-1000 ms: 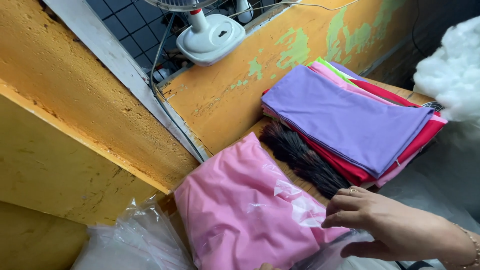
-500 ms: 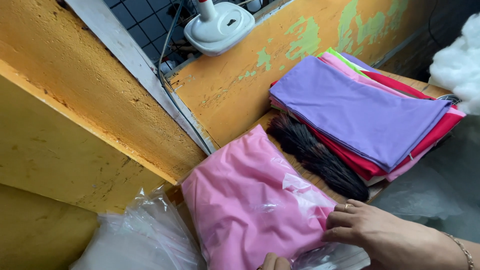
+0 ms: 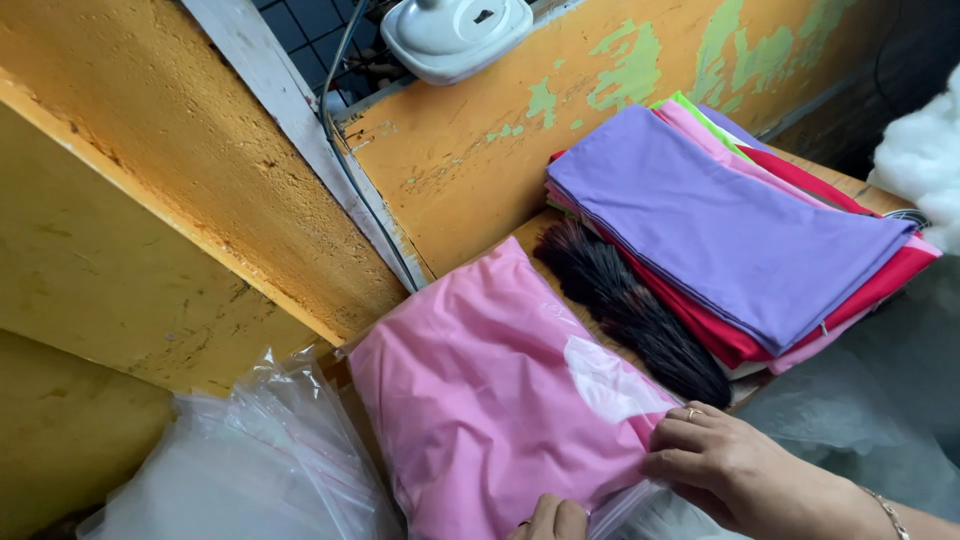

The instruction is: Packaging a pink fabric item into a plastic bag, sealing the zip-lock, and cleaning the bag with a duster brush.

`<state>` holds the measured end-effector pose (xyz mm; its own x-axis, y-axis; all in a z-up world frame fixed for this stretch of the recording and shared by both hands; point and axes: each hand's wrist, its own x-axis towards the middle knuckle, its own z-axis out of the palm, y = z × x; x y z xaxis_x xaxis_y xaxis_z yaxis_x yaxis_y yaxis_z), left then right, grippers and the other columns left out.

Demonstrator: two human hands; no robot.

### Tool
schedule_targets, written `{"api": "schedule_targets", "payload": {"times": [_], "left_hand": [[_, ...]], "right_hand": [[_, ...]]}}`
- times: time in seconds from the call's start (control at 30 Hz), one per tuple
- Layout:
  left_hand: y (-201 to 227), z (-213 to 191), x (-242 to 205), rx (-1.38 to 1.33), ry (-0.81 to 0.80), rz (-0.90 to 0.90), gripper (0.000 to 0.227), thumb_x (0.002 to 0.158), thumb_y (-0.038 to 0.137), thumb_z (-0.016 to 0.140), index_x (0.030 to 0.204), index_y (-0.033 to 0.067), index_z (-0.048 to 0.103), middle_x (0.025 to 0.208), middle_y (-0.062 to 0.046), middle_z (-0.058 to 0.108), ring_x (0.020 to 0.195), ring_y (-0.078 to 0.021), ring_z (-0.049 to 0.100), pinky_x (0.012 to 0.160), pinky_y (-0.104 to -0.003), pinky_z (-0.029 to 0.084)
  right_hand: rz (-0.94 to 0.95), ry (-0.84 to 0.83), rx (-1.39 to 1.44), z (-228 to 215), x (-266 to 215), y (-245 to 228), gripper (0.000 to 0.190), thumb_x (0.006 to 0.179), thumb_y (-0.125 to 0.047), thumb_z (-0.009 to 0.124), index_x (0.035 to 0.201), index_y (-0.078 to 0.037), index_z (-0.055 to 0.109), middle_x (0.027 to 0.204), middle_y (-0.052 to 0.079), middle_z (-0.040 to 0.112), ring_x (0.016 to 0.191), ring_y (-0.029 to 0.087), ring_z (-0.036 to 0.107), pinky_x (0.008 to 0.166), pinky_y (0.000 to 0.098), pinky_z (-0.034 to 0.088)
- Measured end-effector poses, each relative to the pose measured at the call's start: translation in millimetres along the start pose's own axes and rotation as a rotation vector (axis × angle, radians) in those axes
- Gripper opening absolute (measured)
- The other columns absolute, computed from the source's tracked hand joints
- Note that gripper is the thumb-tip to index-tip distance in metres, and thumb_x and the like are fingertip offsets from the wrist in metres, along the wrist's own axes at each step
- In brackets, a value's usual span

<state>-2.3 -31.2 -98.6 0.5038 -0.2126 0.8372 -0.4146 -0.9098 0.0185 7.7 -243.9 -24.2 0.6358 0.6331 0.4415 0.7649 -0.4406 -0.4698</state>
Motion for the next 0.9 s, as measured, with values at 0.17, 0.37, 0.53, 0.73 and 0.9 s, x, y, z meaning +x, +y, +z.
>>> {"api": "schedule_targets", "payload": {"times": [0.17, 0.37, 0.53, 0.73, 0.9], "left_hand": [[-0.2, -11.7, -8.4, -0.041, -0.257, -0.069, 0.018, 0.071, 0.026, 0.053, 0.059, 0.0236, 0.04, 0.054, 0.006, 0.04, 0.027, -0.0142, 0.039, 0.023, -0.035, 0.025], [-13.7, -25.2, 12.6, -0.083, -0.256, -0.004, 0.016, 0.059, 0.008, 0.049, 0.056, 0.0192, 0.037, 0.054, 0.003, 0.038, 0.032, -0.0144, 0.04, 0.028, -0.032, 0.029], [-15.6, -33.9, 46.8, -0.17, -0.266, 0.084, 0.021, 0.072, -0.005, 0.045, 0.061, 0.0128, 0.041, 0.06, -0.002, 0.038, 0.043, -0.0182, 0.038, 0.037, -0.032, 0.034], [-23.0, -12.5, 31.3, -0.296, -0.469, 0.082, 0.013, 0.064, -0.003, 0.052, 0.069, 0.0081, 0.046, 0.067, -0.006, 0.048, 0.055, -0.0247, 0.049, 0.043, -0.037, 0.042], [-23.8, -10.6, 33.4, -0.338, -0.492, 0.046, 0.008, 0.07, -0.001, 0.053, 0.072, 0.0061, 0.05, 0.072, -0.009, 0.054, 0.064, -0.0281, 0.054, 0.054, -0.038, 0.046]], "right_hand": [[0.058, -0.032, -0.007, 4.0, -1.4, 4.8, 0.026, 0.094, -0.022, 0.04, 0.094, -0.011, 0.063, 0.082, 0.004, 0.059, 0.071, 0.026, 0.055, 0.066, 0.0359, 0.045], [0.02, 0.115, -0.034, 2.1, -1.4, 1.0, 0.018, 0.09, -0.019, 0.048, 0.092, -0.01, 0.064, 0.085, 0.005, 0.06, 0.07, 0.024, 0.058, 0.065, 0.0333, 0.048], [0.025, 0.22, -0.308, -1.7, -1.2, 8.0, 0.01, 0.088, -0.016, 0.052, 0.083, -0.01, 0.059, 0.08, 0.005, 0.052, 0.067, 0.023, 0.052, 0.065, 0.0347, 0.043], [0.079, 0.042, -0.261, 17.2, -15.2, 28.1, 0.016, 0.089, -0.015, 0.051, 0.073, -0.014, 0.053, 0.073, 0.001, 0.048, 0.062, 0.023, 0.046, 0.057, 0.0332, 0.036], [0.128, -0.007, -0.301, 20.3, -15.4, 30.6, 0.015, 0.086, -0.021, 0.056, 0.099, -0.015, 0.063, 0.081, 0.001, 0.056, 0.072, 0.024, 0.055, 0.063, 0.0353, 0.042]]}}
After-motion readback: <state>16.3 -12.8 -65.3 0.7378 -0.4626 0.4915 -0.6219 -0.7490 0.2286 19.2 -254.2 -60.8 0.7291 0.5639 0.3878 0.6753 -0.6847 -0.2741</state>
